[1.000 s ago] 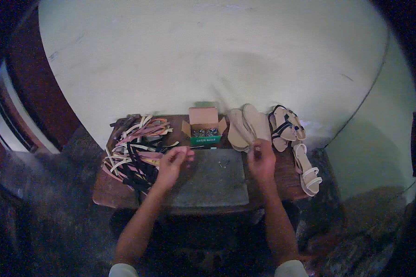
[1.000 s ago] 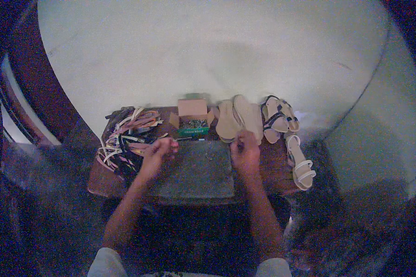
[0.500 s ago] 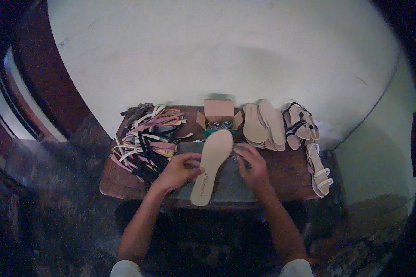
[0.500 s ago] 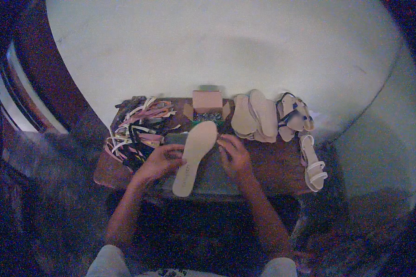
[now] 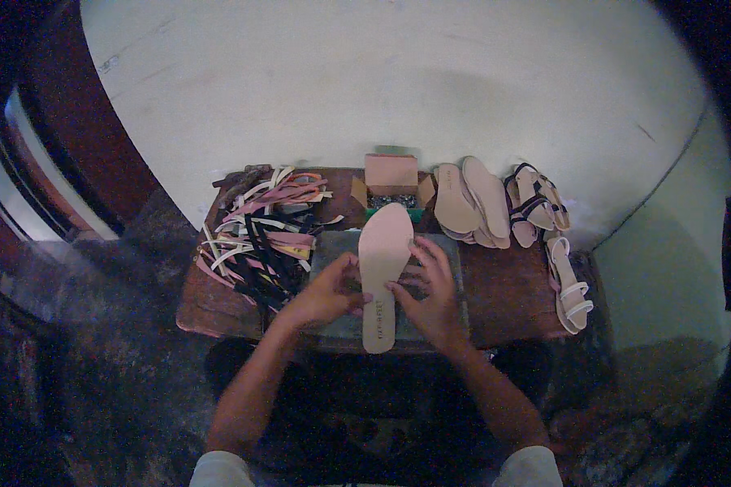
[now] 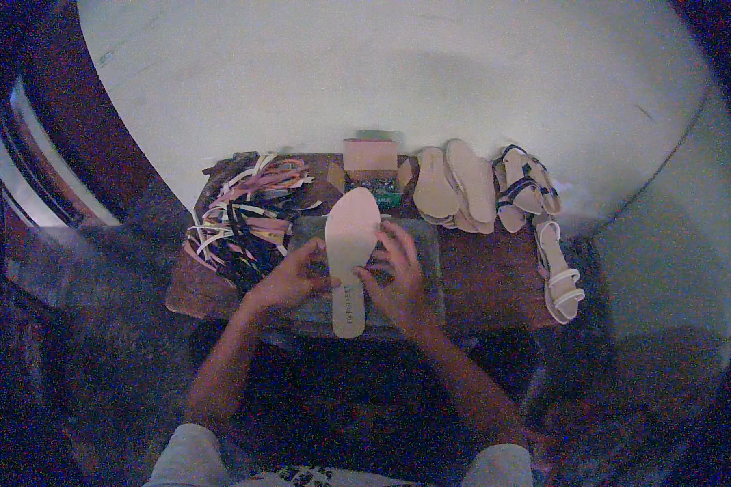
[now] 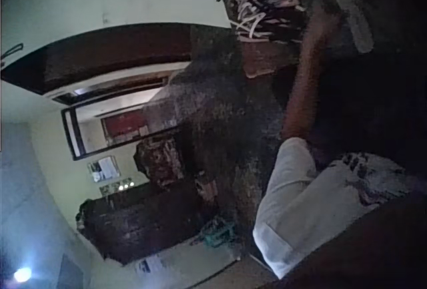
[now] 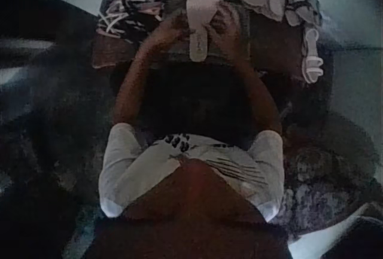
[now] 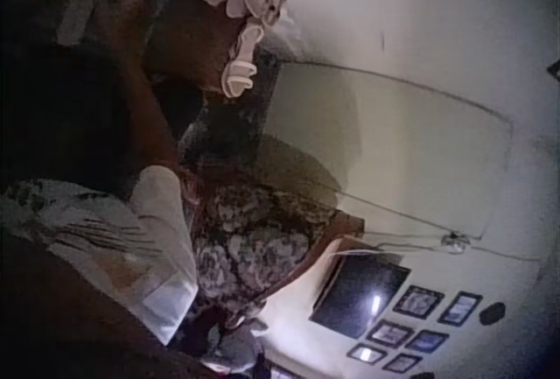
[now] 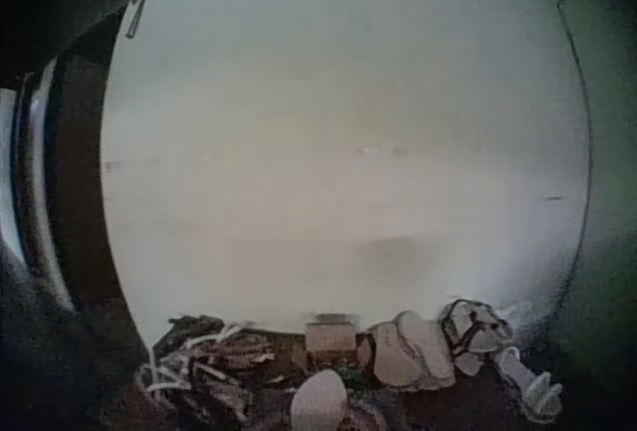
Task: The person sits on the floor and assembles a sandal by attaching a black strap to a beige sole. They pick up the sole and strap, align them, and secure the strap to the sole using a small fastener.
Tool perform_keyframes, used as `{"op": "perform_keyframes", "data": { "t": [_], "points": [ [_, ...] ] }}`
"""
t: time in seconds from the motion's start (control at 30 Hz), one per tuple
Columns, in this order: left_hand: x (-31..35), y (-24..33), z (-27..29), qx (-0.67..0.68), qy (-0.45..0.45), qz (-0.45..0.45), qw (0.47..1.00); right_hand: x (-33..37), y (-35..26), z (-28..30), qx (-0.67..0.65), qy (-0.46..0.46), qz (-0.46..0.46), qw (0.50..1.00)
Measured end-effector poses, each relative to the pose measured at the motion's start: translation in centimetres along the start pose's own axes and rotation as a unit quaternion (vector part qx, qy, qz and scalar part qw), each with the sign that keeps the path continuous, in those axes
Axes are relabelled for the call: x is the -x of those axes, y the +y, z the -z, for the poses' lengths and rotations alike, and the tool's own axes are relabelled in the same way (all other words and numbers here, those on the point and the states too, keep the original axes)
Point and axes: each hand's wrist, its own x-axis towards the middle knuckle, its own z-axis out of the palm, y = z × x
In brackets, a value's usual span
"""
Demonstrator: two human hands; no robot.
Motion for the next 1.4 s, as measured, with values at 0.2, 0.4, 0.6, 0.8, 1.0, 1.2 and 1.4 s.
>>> {"op": "perform_keyframes", "data": {
  "t": [0.2, 0.4, 0.6, 0.8, 1.0, 1.2, 1.4],
  "points": [
    [-0.5, 0.0, -0.3, -0.039, 0.054, -0.005, 0.998, 0.4, 0.5, 0.2, -0.089, 0.022, -0.074, 0.993],
    [-0.5, 0.9, -0.1, -0.078, 0.075, 0.000, 0.994, -0.2, -1.1, 0.6, -0.145, 0.044, -0.140, 0.978],
    [-0.5, 0.9, -0.1, -0.091, 0.067, -0.006, 0.994, -0.1, 0.7, 1.0, -0.139, 0.012, -0.123, 0.983],
    [-0.6, 0.4, -0.3, -0.065, 0.076, -0.035, 0.994, -0.2, 1.0, 1.0, -0.158, 0.007, -0.114, 0.981],
    [-1.3, -1.3, 0.8, -0.117, 0.113, -0.040, 0.986, -0.4, 1.0, 0.1, -0.050, 0.006, -0.098, 0.994],
    [-2.7, -3.6, 0.1, -0.301, 0.169, -0.043, 0.938, 0.6, 5.9, -0.9, 0.029, 0.003, -0.148, 0.988],
    [-1.3, -3.2, -0.5, -0.399, 0.223, -0.071, 0.887, 0.9, 4.1, -1.3, 0.148, -0.025, -0.068, 0.986]
  ]
}}
